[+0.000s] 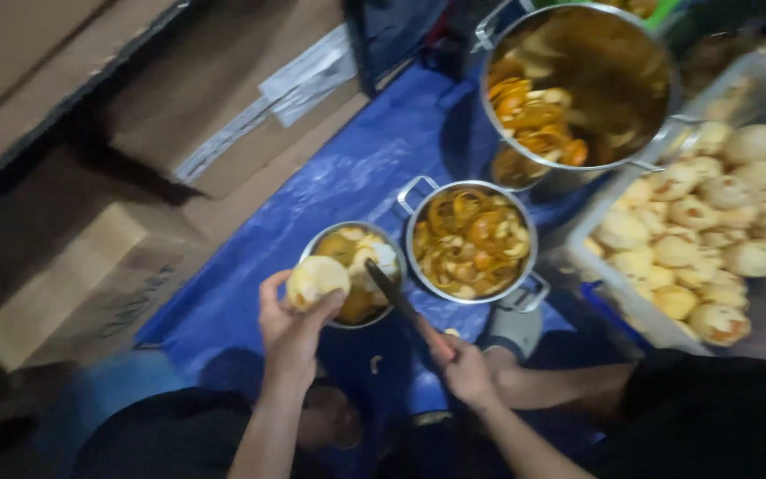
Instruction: Peeling oranges using a hand-held peeler and placing the peeled fruit and skins into separate containers.
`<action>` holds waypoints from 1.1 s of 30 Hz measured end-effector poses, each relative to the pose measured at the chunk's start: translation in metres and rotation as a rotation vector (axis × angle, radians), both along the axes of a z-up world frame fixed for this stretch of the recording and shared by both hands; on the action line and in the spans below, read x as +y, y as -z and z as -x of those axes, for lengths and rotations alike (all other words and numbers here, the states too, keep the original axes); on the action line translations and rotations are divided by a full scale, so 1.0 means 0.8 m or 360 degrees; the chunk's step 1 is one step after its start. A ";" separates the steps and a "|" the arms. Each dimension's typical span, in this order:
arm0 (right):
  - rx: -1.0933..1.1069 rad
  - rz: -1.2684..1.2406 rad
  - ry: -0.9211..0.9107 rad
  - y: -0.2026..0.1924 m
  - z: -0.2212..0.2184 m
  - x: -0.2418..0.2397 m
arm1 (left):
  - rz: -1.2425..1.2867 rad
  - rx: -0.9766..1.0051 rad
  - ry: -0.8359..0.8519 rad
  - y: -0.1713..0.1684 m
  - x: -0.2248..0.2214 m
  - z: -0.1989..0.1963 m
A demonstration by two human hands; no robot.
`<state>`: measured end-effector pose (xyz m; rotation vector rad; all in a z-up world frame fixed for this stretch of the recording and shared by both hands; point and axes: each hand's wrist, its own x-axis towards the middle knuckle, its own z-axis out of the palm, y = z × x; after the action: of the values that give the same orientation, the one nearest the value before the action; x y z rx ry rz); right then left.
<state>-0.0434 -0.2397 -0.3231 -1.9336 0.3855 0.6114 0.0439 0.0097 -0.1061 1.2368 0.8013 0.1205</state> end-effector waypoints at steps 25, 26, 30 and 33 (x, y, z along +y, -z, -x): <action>0.0395 0.0123 -0.0006 0.089 0.068 0.010 | -0.3113 -0.1569 0.1500 0.270 -0.166 -0.290; 0.0487 0.0186 0.0013 0.087 0.066 0.015 | -0.3094 -0.1576 0.1646 0.282 -0.165 -0.300; 0.0594 0.0090 0.0025 -0.003 0.027 0.010 | -0.3136 -0.1699 0.1655 0.284 -0.174 -0.308; 0.0749 0.0092 0.0141 0.029 0.036 0.014 | -0.3355 -0.1683 0.1671 0.275 -0.177 -0.309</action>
<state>-0.0726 -0.2283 -0.3464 -1.8041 0.7861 1.0076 0.2910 -0.1315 -0.3263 2.8242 -1.4938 0.7738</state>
